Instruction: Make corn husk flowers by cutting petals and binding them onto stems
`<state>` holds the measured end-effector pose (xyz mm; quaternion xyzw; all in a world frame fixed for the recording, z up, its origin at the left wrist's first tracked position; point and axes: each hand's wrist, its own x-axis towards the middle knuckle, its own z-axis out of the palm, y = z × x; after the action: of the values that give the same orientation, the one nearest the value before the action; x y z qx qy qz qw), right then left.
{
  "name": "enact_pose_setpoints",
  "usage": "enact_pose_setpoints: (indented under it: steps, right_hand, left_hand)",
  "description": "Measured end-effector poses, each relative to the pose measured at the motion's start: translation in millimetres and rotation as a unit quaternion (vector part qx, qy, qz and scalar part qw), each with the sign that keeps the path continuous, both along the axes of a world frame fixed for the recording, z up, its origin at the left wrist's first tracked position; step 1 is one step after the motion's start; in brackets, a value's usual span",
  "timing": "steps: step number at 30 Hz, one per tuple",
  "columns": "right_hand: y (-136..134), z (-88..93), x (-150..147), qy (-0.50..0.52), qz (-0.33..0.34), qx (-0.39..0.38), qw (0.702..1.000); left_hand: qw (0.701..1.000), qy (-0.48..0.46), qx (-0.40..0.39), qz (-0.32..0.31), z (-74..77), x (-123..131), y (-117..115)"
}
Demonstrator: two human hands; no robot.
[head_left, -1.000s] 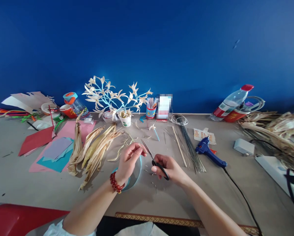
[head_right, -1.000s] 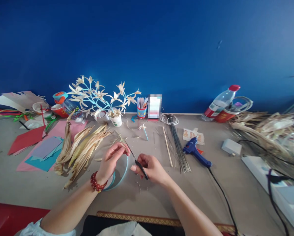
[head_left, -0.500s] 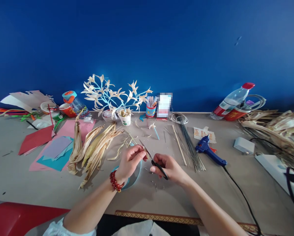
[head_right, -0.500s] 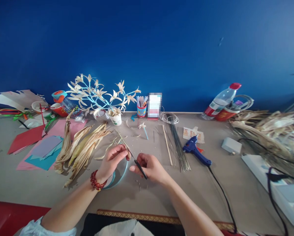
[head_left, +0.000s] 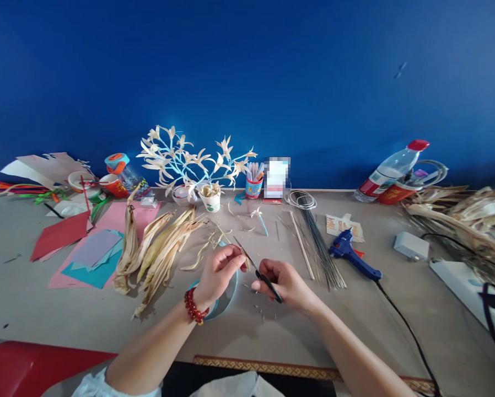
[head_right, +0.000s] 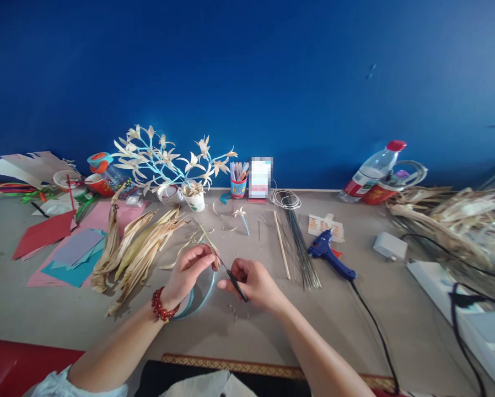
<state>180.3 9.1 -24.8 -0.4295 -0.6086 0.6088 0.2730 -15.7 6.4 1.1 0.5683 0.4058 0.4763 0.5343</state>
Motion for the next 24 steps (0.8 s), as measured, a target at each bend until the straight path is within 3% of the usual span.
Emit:
enact_pose_setpoints:
  steps: [9,14,19,24]
  right_hand:
    - [2.5,0.3,1.6,-0.021,-0.028,0.021,0.999]
    - [5.1,6.1,2.0,0.061,-0.088,0.029,0.994]
    - [0.4,8.9,-2.7,0.179,-0.136,0.061,0.973]
    - [-1.0,1.1,-1.6,0.146,-0.113,0.086,0.979]
  left_hand:
    - [0.999,0.006,0.029,-0.012,5.3,0.4,-1.2]
    - [0.999,0.020,0.028,-0.027,5.4,0.9,-1.6]
    - [0.989,0.104,-0.022,-0.105,-3.4,5.9,-1.5]
    - [0.975,0.181,0.017,-0.131,-8.7,10.6,-3.3]
